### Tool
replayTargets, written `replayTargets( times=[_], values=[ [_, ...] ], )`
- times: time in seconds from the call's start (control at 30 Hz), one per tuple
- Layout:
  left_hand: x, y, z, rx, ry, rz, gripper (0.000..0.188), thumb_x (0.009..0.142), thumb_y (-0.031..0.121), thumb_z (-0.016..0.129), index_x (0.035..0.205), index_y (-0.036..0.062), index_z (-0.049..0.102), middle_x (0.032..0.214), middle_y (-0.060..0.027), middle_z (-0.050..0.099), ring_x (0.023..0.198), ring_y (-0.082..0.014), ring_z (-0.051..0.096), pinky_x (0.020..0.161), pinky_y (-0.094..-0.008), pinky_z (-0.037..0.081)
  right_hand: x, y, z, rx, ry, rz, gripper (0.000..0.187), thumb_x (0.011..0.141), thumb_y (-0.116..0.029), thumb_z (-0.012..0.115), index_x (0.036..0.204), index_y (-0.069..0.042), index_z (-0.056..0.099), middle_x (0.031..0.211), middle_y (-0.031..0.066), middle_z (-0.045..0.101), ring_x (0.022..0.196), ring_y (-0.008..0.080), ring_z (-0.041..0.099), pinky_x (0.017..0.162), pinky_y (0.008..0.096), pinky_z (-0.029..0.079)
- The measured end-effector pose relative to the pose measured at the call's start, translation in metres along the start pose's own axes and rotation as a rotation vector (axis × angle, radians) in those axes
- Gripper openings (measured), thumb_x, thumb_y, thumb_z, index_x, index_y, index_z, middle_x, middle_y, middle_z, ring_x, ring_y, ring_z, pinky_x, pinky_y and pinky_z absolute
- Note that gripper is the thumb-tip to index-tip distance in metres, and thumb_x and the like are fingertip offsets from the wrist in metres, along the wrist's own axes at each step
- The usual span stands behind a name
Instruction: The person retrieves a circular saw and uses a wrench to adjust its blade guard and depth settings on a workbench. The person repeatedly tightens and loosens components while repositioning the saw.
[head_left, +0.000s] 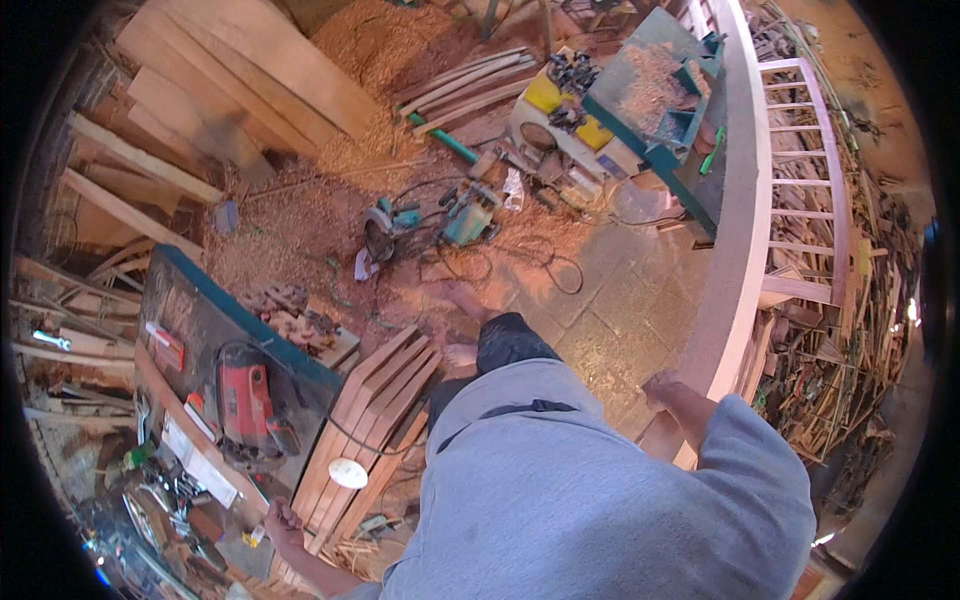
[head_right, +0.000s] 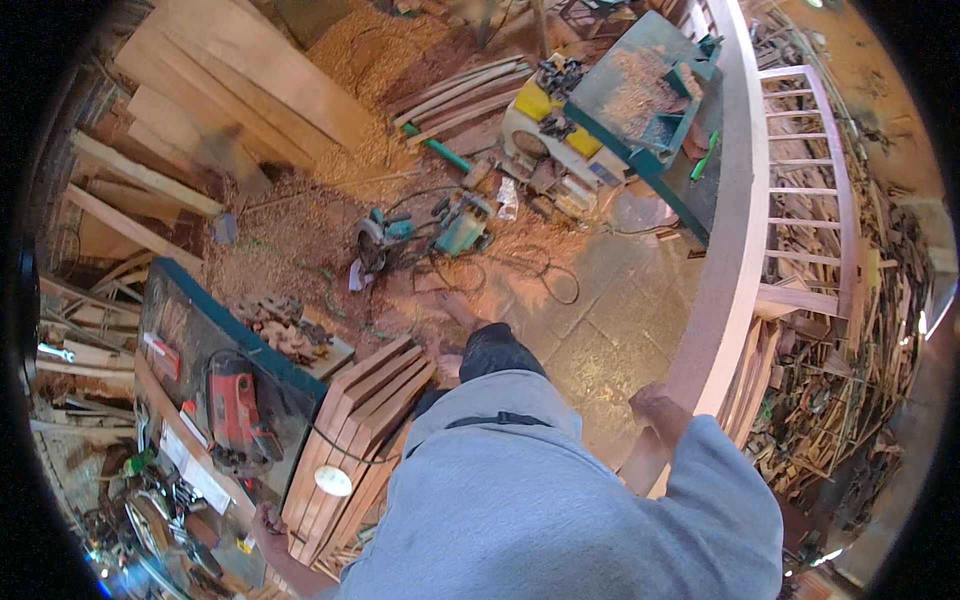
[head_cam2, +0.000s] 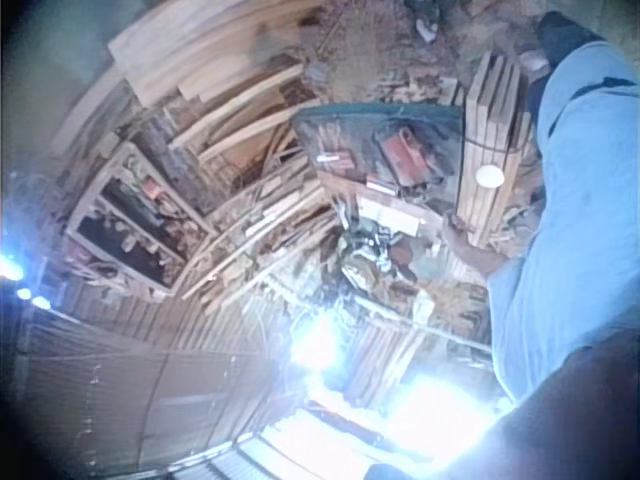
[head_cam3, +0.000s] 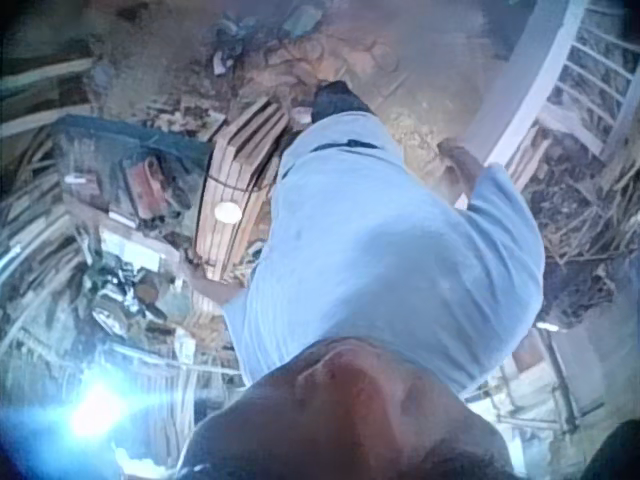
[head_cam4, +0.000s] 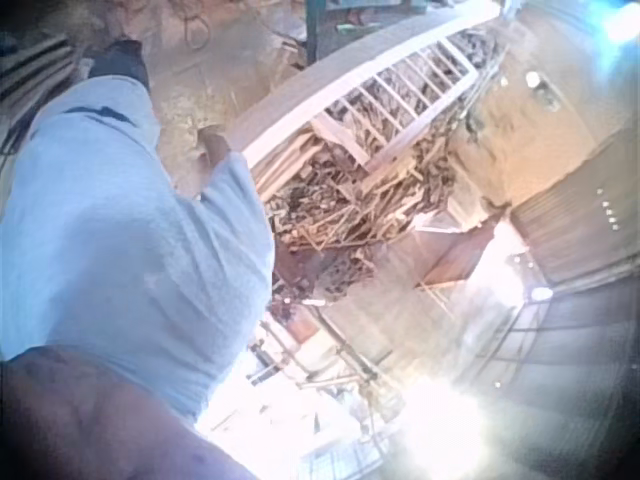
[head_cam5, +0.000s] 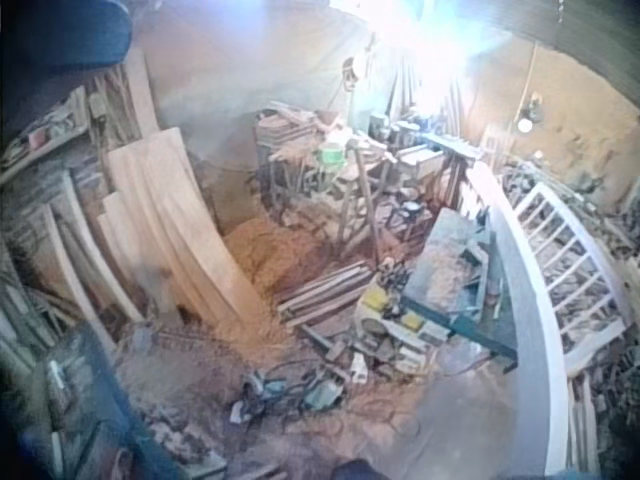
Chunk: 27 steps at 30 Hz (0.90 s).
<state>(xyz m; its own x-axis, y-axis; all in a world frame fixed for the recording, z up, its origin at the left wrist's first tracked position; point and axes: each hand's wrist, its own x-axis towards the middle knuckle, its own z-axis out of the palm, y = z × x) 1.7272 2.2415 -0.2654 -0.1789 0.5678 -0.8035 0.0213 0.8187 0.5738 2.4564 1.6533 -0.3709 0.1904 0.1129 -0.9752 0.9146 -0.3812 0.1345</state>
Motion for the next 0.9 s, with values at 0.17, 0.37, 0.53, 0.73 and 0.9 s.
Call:
replayTargets(
  times=[0.17,0.37,0.53,0.73,0.9],
  values=[
    [-0.025,-0.014,0.011,-0.053,-0.001,0.081,0.027,0.104,0.036,0.060,0.102,0.0091,0.061,0.060,0.0033,0.044,0.046,-0.0088,0.039,0.041,-0.0232,0.030,-0.052,-0.001,-0.030,0.014,-0.022,0.036,0.048,0.094,-0.042,0.061,0.133,-0.013,0.066,0.135,0.0127,0.067,0.125,0.0321,0.064,0.103,0.0444,0.053],
    [-0.043,-0.038,0.024,-0.187,0.053,0.267,0.023,0.107,0.032,0.057,0.107,0.0083,0.059,0.061,0.0044,0.043,0.048,-0.0071,0.038,0.043,-0.0229,0.030,-0.025,0.011,0.002,0.329,-0.052,0.133,0.056,0.094,-0.047,0.058,0.135,-0.010,0.065,0.135,0.0174,0.067,0.126,0.0361,0.063,0.107,0.0484,0.049],
    [-0.075,-0.030,0.063,-0.345,0.280,0.385,0.024,0.108,0.031,0.057,0.109,0.0070,0.058,0.062,0.0051,0.038,0.049,-0.0060,0.035,0.042,-0.0221,0.030,0.086,-0.074,-0.003,1.572,-0.026,-0.004,0.081,0.091,-0.056,0.064,0.133,0.012,0.059,0.133,0.0282,0.065,0.127,0.0361,0.062,0.103,0.0417,0.049],
    [-0.142,-0.016,0.150,-0.345,0.295,0.788,0.026,0.110,0.030,0.053,0.100,0.0067,0.056,0.060,0.0046,0.033,0.053,-0.0073,0.032,0.051,-0.0246,0.029,0.094,-0.077,-0.111,1.874,-0.208,-0.265,0.074,0.094,-0.055,0.064,0.133,0.009,0.062,0.127,0.0223,0.068,0.115,0.0304,0.066,0.099,0.0400,0.051],
    [-0.154,-0.009,0.255,-0.222,0.140,0.669,0.035,0.112,0.035,0.045,0.091,0.0094,0.055,0.060,0.0048,0.033,0.053,-0.0066,0.032,0.051,-0.0254,0.027,0.088,-0.073,-0.265,1.479,0.232,-0.155,0.065,0.096,-0.051,0.065,0.128,0.006,0.066,0.119,0.0169,0.072,0.104,0.0244,0.068,0.093,0.0375,0.053]
  ],
)
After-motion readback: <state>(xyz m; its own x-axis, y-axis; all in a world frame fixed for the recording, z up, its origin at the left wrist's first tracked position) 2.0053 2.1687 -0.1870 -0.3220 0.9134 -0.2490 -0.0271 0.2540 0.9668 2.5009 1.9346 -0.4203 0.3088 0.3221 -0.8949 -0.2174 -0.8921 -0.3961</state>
